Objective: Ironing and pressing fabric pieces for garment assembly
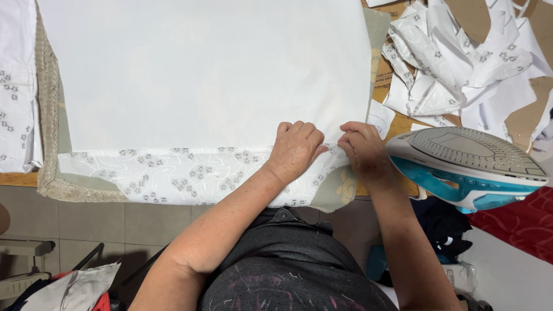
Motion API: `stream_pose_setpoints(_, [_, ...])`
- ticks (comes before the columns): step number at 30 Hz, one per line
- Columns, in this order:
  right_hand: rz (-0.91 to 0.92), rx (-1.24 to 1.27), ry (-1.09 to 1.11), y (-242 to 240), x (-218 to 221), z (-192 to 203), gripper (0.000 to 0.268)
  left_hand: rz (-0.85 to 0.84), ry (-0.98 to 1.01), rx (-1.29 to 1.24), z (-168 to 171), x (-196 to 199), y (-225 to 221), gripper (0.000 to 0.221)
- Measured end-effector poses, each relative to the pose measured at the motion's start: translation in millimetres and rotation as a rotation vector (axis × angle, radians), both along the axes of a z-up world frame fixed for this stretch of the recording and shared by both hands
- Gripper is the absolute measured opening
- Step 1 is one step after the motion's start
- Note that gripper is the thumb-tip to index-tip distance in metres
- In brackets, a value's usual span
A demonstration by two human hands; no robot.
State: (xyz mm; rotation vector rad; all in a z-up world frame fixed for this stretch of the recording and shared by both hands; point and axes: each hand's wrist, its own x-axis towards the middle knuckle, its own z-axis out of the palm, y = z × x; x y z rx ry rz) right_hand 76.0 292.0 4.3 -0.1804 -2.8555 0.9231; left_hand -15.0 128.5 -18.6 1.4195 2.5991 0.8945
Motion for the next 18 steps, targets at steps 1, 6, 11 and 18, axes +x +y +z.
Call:
stream_pose_setpoints(1, [0.002, 0.013, -0.012, -1, 0, 4, 0.013, 0.000, 0.011, -0.007, -5, 0, 1, 0.022])
stream_pose_setpoints(6, [0.008, 0.008, -0.027, -2, 0, 8, 0.012, 0.020, -0.002, -0.011, -7, 0, 4, 0.020])
stream_pose_setpoints(11, [0.021, 0.114, -0.032, -6, 6, 4, 0.011, 0.047, -0.012, -0.058, -2, 2, 8, 0.018])
stream_pose_setpoints(18, [0.012, 0.376, 0.097, -57, 34, -9, 0.023, 0.034, 0.036, 0.002, 3, 1, 2, 0.020])
